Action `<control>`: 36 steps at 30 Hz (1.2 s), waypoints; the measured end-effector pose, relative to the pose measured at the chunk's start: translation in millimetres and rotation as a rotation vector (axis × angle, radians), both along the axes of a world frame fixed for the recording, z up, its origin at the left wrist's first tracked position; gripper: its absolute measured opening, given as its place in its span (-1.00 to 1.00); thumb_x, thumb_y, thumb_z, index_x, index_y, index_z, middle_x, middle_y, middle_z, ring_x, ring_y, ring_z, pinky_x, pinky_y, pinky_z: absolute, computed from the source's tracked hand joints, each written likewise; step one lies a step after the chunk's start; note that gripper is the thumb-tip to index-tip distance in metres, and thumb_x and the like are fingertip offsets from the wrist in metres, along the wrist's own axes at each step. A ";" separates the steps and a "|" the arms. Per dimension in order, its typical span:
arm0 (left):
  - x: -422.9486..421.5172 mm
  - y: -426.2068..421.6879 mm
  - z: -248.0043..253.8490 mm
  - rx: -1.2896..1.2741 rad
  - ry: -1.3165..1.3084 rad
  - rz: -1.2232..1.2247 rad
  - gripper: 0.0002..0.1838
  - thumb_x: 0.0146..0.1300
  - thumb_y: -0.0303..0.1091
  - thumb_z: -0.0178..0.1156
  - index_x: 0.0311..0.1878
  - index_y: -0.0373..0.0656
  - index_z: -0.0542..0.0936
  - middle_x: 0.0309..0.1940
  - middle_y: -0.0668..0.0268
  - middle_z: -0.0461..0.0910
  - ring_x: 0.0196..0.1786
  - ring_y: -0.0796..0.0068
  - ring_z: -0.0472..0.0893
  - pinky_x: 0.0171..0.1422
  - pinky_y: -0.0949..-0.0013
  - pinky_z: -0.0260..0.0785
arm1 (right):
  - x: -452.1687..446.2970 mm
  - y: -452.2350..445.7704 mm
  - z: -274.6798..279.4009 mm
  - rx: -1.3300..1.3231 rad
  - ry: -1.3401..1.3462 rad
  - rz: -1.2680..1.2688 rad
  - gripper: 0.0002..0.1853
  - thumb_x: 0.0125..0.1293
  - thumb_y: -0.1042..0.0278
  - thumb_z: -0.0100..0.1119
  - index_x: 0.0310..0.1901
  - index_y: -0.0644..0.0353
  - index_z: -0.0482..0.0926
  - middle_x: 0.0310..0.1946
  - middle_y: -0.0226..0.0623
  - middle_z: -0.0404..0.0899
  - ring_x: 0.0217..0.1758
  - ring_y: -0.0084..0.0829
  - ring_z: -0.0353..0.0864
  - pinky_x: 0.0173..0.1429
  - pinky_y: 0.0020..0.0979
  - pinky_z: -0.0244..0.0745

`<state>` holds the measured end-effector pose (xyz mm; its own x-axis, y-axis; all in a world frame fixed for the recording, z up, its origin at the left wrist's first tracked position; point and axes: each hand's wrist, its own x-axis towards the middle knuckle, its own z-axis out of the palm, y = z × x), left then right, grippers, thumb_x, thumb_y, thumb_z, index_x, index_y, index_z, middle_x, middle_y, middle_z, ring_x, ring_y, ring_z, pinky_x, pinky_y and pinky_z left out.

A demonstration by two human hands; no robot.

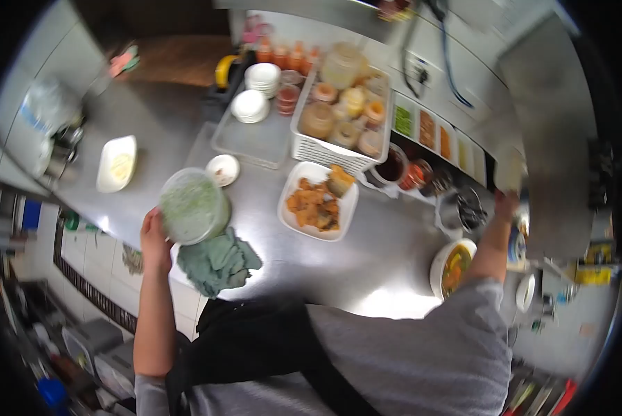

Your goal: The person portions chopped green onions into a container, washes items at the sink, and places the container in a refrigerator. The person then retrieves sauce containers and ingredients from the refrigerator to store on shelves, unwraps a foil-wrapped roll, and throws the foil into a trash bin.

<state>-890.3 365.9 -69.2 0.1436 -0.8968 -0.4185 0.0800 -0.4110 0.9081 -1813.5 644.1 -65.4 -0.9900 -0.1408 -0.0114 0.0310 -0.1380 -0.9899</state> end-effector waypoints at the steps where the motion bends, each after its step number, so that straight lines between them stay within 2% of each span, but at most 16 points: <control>1: -5.2 -0.8 -0.5 -0.028 -0.065 0.038 -0.65 0.48 -0.05 0.02 0.06 -0.15 0.47 -0.20 0.35 0.54 -0.19 0.52 0.56 -0.21 0.37 0.53 | 1.5 3.7 -4.3 -0.257 0.079 0.102 -0.65 0.40 0.15 0.00 0.09 0.16 0.49 -0.05 -0.19 0.57 -0.04 -0.21 0.63 -0.15 -0.23 0.70; 2: -5.4 -3.7 -9.3 -0.041 -0.164 0.048 -0.64 0.46 -0.03 0.04 0.03 -0.14 0.47 -0.29 0.37 0.51 -0.30 0.58 0.51 -0.33 0.44 0.45 | 40.7 -6.4 27.5 -0.115 -0.021 0.064 -0.69 0.40 0.15 -0.01 0.02 0.15 0.53 -0.18 -0.28 0.61 -0.22 -0.35 0.65 -0.27 -0.42 0.65; 3: 4.3 -6.7 -18.6 0.018 -0.238 -0.078 -0.57 0.45 0.04 0.03 0.10 -0.14 0.44 -0.18 0.34 0.53 -0.17 0.52 0.56 -0.18 0.34 0.52 | 9.1 18.8 10.9 0.018 0.027 0.200 -0.69 0.41 0.14 -0.01 -0.01 0.15 0.56 -0.26 -0.29 0.66 -0.32 -0.40 0.64 -0.37 -0.47 0.56; 4: -7.8 -3.4 -7.9 -0.002 -0.237 -0.039 -0.62 0.47 0.02 0.03 -0.11 -0.16 0.46 -0.39 0.39 0.47 -0.40 0.61 0.46 -0.42 0.45 0.40 | 25.7 28.6 13.4 -0.177 -0.130 0.442 -0.67 0.43 0.15 -0.01 0.04 0.18 0.55 -0.19 -0.28 0.66 -0.24 -0.37 0.67 -0.29 -0.43 0.60; 5: -9.1 -2.4 -2.5 0.001 -0.238 -0.051 -0.60 0.47 0.02 0.02 -0.12 -0.18 0.46 -0.41 0.37 0.46 -0.40 0.60 0.46 -0.43 0.44 0.41 | 44.8 31.8 8.2 -0.251 -0.093 0.714 -0.62 0.45 0.15 -0.01 0.15 0.21 0.49 0.01 -0.23 0.63 -0.03 -0.30 0.67 -0.07 -0.33 0.65; 6: -5.4 -3.0 -8.0 -0.032 -0.235 -0.065 -0.60 0.49 0.01 -0.01 -0.14 -0.21 0.45 -0.41 0.35 0.46 -0.41 0.58 0.46 -0.42 0.41 0.42 | 149.2 11.0 42.3 -0.251 -0.012 0.714 -0.54 0.45 0.13 0.02 0.26 0.24 0.41 0.21 -0.19 0.52 0.18 -0.22 0.59 0.15 -0.19 0.62; 8: 0.0 -0.3 -6.3 -0.028 -0.193 -0.059 -0.56 0.51 0.01 -0.07 -0.05 -0.26 0.44 -0.28 0.25 0.51 -0.30 0.50 0.55 -0.31 0.34 0.54 | 254.8 -26.6 74.0 0.004 -0.118 0.615 -0.43 0.34 0.18 0.19 0.31 0.26 0.37 0.26 -0.13 0.47 0.23 -0.16 0.56 0.21 -0.09 0.58; 12: 14.8 8.0 25.6 -0.014 -0.015 -0.008 -0.53 0.54 0.01 -0.12 0.05 -0.29 0.40 -0.13 0.19 0.53 -0.15 0.44 0.61 -0.14 0.28 0.60 | 482.9 -151.0 147.5 0.195 -0.018 1.295 -0.23 -0.03 0.44 0.14 0.35 0.32 0.34 0.26 -0.15 0.46 0.33 -0.28 0.43 0.41 -0.36 0.26; 15: 44.3 16.6 40.5 -0.056 0.078 0.036 -0.54 0.55 0.00 -0.14 0.06 -0.28 0.40 -0.12 0.21 0.53 -0.15 0.45 0.61 -0.10 0.29 0.60 | 584.0 -239.3 128.7 0.186 -0.038 1.442 -0.38 0.16 0.58 -0.06 0.35 0.30 0.34 0.20 -0.21 0.49 0.19 -0.34 0.52 0.22 -0.37 0.45; 19: 110.5 39.5 47.9 -0.094 0.037 0.083 -0.57 0.55 -0.01 -0.13 0.02 -0.25 0.42 -0.19 0.26 0.54 -0.21 0.52 0.58 -0.16 0.36 0.54 | 691.5 -354.3 83.2 0.241 -0.189 1.524 -0.60 0.30 0.57 -0.13 0.18 0.30 0.42 -0.11 -0.11 0.61 -0.27 -0.36 0.65 -0.22 -0.37 0.64; 21: 140.4 62.4 67.0 -0.110 0.126 0.223 -0.59 0.55 -0.01 -0.11 0.01 -0.22 0.44 -0.24 0.33 0.54 -0.27 0.58 0.55 -0.21 0.41 0.49 | 723.7 -401.1 49.3 0.325 -0.254 1.504 -0.68 0.34 0.55 -0.13 0.11 0.33 0.42 -0.17 -0.05 0.63 -0.31 -0.33 0.66 -0.19 -0.36 0.66; 25: 237.0 101.0 75.8 -0.150 0.143 0.387 -0.62 0.55 -0.01 -0.11 0.00 -0.17 0.44 -0.29 0.42 0.51 -0.31 0.67 0.50 -0.24 0.45 0.44 | 765.3 -450.3 3.2 0.262 -0.345 1.391 -0.62 0.43 0.52 -0.15 0.24 0.42 0.26 0.12 0.07 0.46 0.05 -0.03 0.63 0.10 -0.21 0.68; 28: 326.0 127.8 72.3 -0.154 0.115 0.480 -0.64 0.56 -0.02 -0.11 -0.05 -0.15 0.44 -0.32 0.45 0.49 -0.34 0.71 0.46 -0.25 0.47 0.41 | 770.9 -461.6 -19.8 0.159 -0.443 1.321 -0.64 0.48 0.52 -0.18 0.25 0.45 0.29 0.23 0.04 0.39 0.26 -0.06 0.48 0.23 -0.22 0.61; 30: 389.6 147.4 63.1 -0.128 0.076 0.547 -0.65 0.56 -0.02 -0.11 -0.14 -0.11 0.43 -0.38 0.48 0.44 -0.39 0.73 0.39 -0.26 0.51 0.36 | 781.9 -443.1 -16.6 0.207 -0.278 1.131 -0.60 0.46 0.49 -0.10 0.29 0.32 0.27 0.12 -0.12 0.45 0.16 -0.12 0.53 0.22 -0.21 0.60; 33: 476.8 182.9 42.4 -0.107 0.038 0.633 -0.66 0.56 -0.02 -0.11 -0.16 -0.10 0.43 -0.39 0.49 0.42 -0.41 0.73 0.36 -0.26 0.51 0.35 | 792.9 -413.0 -24.0 0.210 0.050 0.738 -0.61 0.42 0.30 0.04 0.26 -0.04 0.35 -0.10 -0.29 0.54 -0.30 -0.40 0.60 -0.34 -0.48 0.45; 36: 556.3 210.4 37.1 -0.062 0.034 0.733 -0.67 0.56 -0.03 -0.10 -0.14 -0.10 0.44 -0.38 0.48 0.45 -0.38 0.72 0.41 -0.28 0.51 0.35 | 867.8 -406.8 14.3 0.144 0.297 0.588 -0.68 0.45 0.32 -0.07 0.18 0.10 0.44 -0.17 -0.37 0.53 -0.36 -0.52 0.51 -0.45 -0.55 0.32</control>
<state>-334.0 576.3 -32.1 0.7034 -0.5977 -0.3846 0.3427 -0.1888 0.9203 -945.7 237.2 -51.2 -0.7131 -0.6748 0.1903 -0.2158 -0.0469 -0.9753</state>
